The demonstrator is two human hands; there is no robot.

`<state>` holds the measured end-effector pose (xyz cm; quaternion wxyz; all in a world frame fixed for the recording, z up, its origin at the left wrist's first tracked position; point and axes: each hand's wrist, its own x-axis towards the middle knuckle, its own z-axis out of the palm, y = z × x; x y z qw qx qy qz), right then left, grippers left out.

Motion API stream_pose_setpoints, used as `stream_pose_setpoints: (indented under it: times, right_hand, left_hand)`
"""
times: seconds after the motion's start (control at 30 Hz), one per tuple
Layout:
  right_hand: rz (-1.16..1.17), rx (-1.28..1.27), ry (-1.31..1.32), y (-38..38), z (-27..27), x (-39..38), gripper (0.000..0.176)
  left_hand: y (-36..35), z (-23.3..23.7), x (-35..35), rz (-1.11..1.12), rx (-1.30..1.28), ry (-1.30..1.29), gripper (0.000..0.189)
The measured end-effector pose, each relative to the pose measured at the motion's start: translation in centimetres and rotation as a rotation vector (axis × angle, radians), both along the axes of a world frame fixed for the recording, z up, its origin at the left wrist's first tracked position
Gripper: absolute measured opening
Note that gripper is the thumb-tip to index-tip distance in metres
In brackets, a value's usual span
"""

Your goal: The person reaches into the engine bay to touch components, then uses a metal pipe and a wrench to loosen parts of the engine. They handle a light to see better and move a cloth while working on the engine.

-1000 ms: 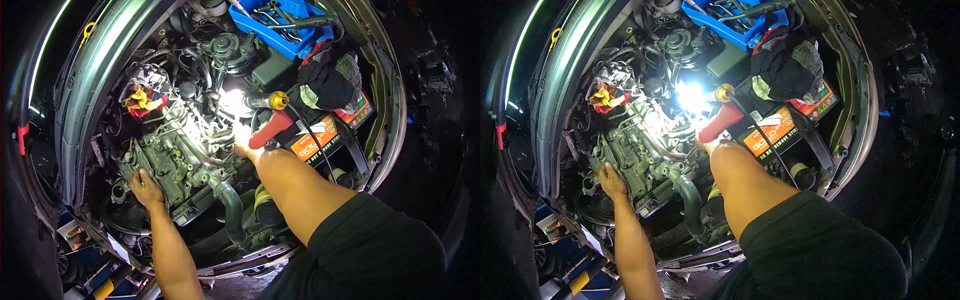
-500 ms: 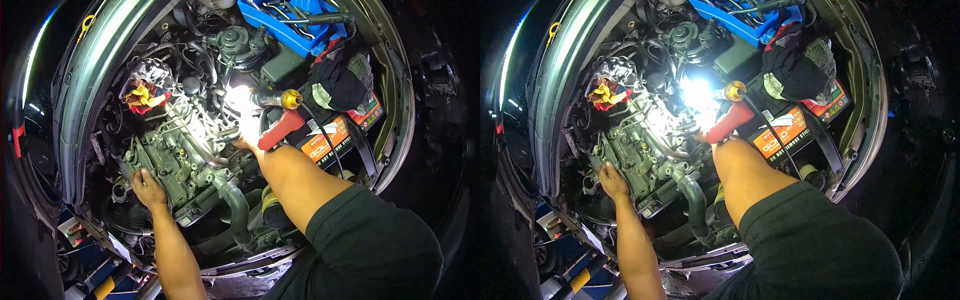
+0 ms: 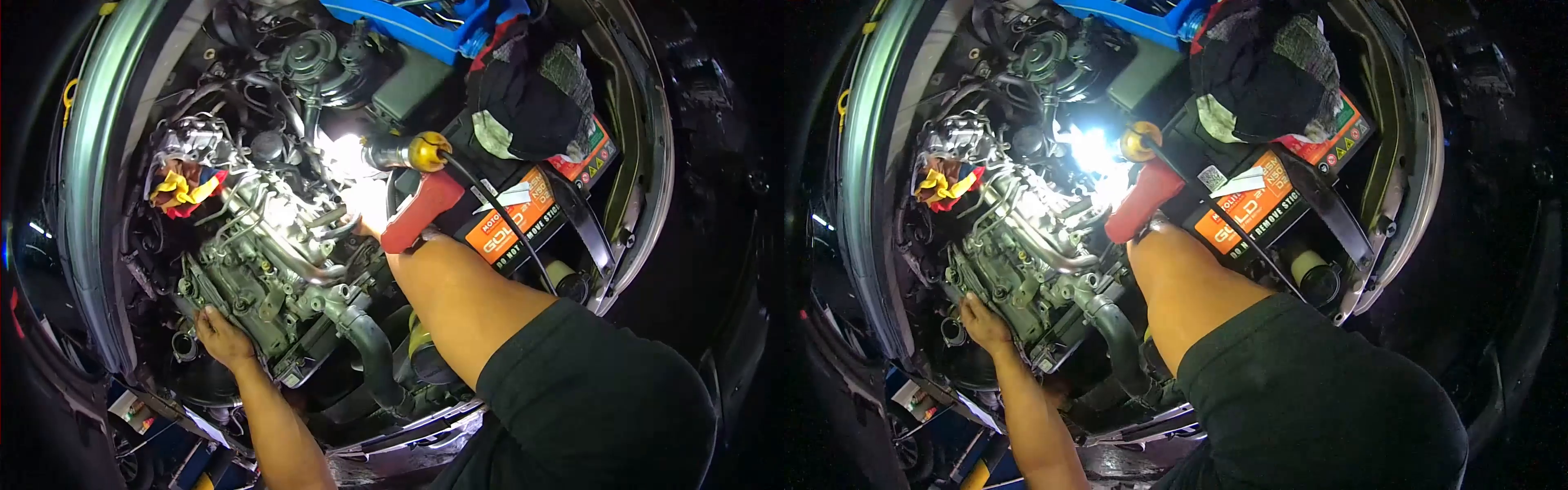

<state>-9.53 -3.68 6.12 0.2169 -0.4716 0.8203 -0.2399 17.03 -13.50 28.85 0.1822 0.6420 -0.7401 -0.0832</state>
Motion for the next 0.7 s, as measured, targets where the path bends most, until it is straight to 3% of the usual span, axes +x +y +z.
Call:
stream_pose_setpoints:
  times: [0.57, 0.7]
  right_hand:
    - [-0.091, -0.045, -0.072, -0.4, -0.3, 0.9, 0.028]
    - [-0.211, -0.196, -0.120, 0.0, -0.9, 2.3, 0.030]
  left_hand:
    - [-0.4, -0.2, 0.7, -0.011, 0.010, -0.026, 0.050]
    - [-0.6, -0.6, 0.7, 0.003, -0.038, -0.052, 0.052]
